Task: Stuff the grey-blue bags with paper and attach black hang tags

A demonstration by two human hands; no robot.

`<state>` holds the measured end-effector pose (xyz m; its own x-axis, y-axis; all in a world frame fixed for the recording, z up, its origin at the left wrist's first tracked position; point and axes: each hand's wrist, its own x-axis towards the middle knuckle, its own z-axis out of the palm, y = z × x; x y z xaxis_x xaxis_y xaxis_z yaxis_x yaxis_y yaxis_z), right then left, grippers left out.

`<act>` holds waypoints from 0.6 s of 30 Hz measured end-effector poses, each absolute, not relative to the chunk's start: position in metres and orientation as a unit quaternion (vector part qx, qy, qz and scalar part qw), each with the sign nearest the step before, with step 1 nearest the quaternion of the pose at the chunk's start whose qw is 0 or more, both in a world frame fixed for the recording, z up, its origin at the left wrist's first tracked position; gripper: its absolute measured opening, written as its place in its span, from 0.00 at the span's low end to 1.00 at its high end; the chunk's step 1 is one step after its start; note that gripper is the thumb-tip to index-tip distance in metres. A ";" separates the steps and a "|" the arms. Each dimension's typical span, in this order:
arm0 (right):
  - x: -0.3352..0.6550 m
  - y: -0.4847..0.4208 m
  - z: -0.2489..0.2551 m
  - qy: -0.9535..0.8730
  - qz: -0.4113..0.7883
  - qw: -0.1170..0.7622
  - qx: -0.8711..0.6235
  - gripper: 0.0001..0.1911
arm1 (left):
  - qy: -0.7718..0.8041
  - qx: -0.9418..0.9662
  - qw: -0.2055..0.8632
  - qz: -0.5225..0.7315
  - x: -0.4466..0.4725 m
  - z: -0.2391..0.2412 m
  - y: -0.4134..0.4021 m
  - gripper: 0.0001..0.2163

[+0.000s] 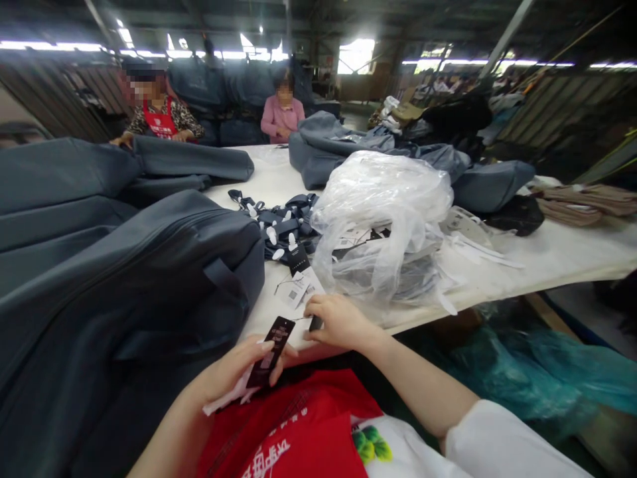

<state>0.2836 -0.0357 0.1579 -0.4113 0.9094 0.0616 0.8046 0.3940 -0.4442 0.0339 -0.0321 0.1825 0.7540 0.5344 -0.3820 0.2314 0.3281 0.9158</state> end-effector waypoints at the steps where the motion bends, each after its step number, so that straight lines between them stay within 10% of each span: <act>1: 0.285 -0.033 0.162 -0.832 0.169 0.134 -0.511 0.16 | 0.355 0.574 0.732 0.090 0.032 0.188 -0.031 0.27; 13: 0.289 -0.035 0.208 -0.876 0.333 0.213 -0.276 0.09 | 0.296 0.803 0.510 0.085 0.033 0.214 0.004 0.07; 18: 0.276 -0.038 0.210 -0.827 0.450 0.269 -0.201 0.09 | 0.263 0.751 0.598 0.098 0.049 0.204 -0.006 0.11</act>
<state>0.2761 -0.0383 0.2099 -0.7743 0.5755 0.2634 0.0913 0.5134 -0.8533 0.0495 -0.0056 0.2039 0.8430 0.5113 -0.1672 0.2777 -0.1475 0.9493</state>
